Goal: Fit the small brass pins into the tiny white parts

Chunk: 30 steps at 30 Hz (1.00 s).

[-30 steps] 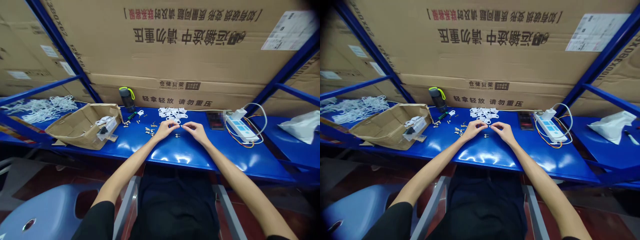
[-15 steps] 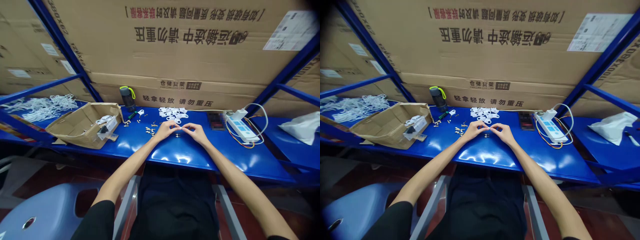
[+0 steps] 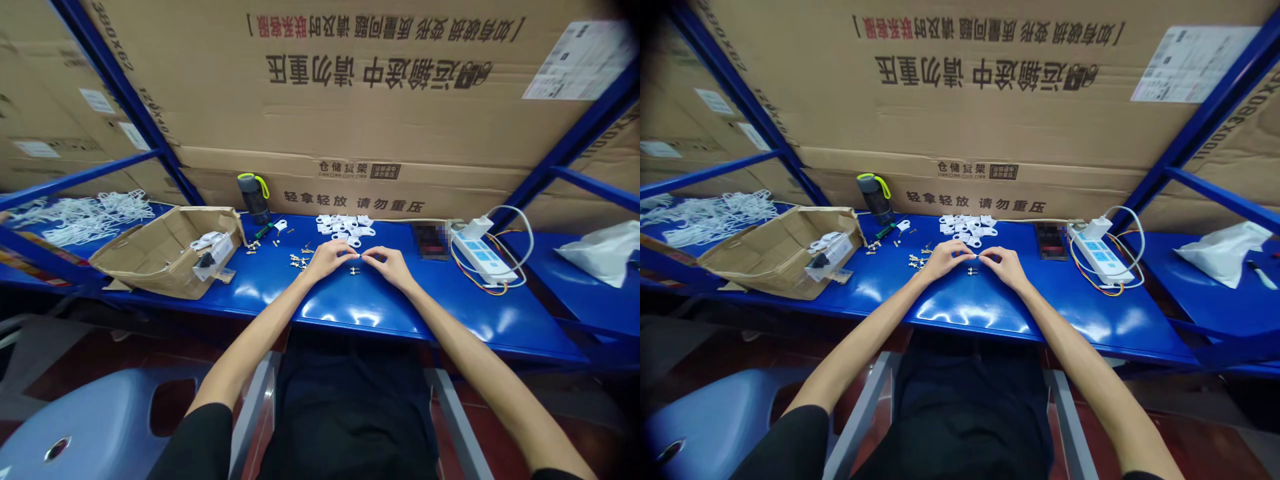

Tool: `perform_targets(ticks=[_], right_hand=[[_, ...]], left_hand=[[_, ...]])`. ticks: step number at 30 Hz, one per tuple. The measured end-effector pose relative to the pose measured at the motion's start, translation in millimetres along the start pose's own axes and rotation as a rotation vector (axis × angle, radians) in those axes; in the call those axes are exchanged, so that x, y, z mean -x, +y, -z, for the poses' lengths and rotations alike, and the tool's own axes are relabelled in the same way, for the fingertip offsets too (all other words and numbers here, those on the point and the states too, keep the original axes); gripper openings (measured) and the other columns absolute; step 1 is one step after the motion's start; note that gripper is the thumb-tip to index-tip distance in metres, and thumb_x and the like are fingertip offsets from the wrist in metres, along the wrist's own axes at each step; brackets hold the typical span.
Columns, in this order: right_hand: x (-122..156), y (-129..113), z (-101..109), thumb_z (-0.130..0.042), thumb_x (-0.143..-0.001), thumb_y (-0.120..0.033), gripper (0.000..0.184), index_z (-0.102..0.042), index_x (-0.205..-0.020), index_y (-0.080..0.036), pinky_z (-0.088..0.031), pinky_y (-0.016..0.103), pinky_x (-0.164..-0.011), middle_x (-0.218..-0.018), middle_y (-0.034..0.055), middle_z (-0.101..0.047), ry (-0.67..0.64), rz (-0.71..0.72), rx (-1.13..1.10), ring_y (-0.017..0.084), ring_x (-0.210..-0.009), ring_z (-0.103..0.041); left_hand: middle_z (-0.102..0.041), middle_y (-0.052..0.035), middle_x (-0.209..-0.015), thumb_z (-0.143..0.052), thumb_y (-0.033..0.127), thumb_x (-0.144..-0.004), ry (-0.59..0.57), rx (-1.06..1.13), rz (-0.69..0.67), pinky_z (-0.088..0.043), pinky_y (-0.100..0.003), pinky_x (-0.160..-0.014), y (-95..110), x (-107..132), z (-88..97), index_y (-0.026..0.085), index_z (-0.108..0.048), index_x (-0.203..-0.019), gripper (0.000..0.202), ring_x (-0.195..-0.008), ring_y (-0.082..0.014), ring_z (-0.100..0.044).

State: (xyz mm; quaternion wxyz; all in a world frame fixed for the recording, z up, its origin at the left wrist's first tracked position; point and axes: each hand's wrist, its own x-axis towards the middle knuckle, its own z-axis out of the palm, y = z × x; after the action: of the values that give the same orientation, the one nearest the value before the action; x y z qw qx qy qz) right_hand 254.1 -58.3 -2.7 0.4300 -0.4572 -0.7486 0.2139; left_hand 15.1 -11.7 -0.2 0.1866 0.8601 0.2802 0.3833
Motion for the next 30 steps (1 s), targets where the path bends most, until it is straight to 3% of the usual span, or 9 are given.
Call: perform_targets(ticks=[4, 10, 17, 30], right_hand=[[-1.4, 7.6, -4.9, -0.064, -0.099, -0.051, 0.031, -0.083, -0.093, -0.026, -0.054, 0.040, -0.084, -0.098, 0.0047, -0.083, -0.015, 0.014, 0.083, 0.026, -0.087, -0.072], [-5.3, 18.3, -9.1, -0.063, -0.102, -0.042, 0.026, -0.084, -0.097, -0.027, -0.055, 0.043, -0.091, -0.104, 0.0060, -0.082, -0.098, 0.084, 0.205, 0.027, -0.096, -0.071], [-4.2, 22.0, -9.7, -0.066, -0.101, -0.040, 0.022, -0.085, -0.098, -0.029, -0.055, 0.045, -0.100, -0.116, 0.0068, -0.080, -0.135, 0.133, 0.254, 0.028, -0.110, -0.069], [-2.9, 21.9, -6.1, -0.067, -0.100, -0.041, 0.021, -0.086, -0.101, -0.030, -0.054, 0.050, -0.105, -0.120, 0.0066, -0.078, -0.174, 0.127, 0.234, 0.030, -0.115, -0.069]], left_hand=[[-0.076, -0.0052, -0.103, -0.062, 0.046, -0.106, -0.098, -0.129, -0.006, -0.050, -0.030, -0.087, -4.3, 0.8, 3.2, 0.024, -0.083, -0.107, 0.030, -0.099, -0.0199, -0.070], [-0.077, -0.0058, -0.105, -0.062, 0.040, -0.106, -0.206, -0.224, -0.010, -0.051, -0.030, -0.090, -7.7, 2.8, 6.0, 0.023, -0.082, -0.106, 0.026, -0.100, -0.0203, -0.070], [-0.077, -0.0055, -0.103, -0.066, 0.034, -0.105, -0.262, -0.226, -0.021, -0.051, -0.030, -0.092, -6.0, 2.8, 13.9, 0.022, -0.082, -0.104, 0.021, -0.102, -0.0206, -0.070], [-0.078, -0.0042, -0.103, -0.068, 0.031, -0.103, -0.310, -0.266, -0.046, -0.049, -0.029, -0.087, -11.4, 2.2, 15.8, 0.024, -0.082, -0.105, 0.016, -0.100, -0.0212, -0.072]])
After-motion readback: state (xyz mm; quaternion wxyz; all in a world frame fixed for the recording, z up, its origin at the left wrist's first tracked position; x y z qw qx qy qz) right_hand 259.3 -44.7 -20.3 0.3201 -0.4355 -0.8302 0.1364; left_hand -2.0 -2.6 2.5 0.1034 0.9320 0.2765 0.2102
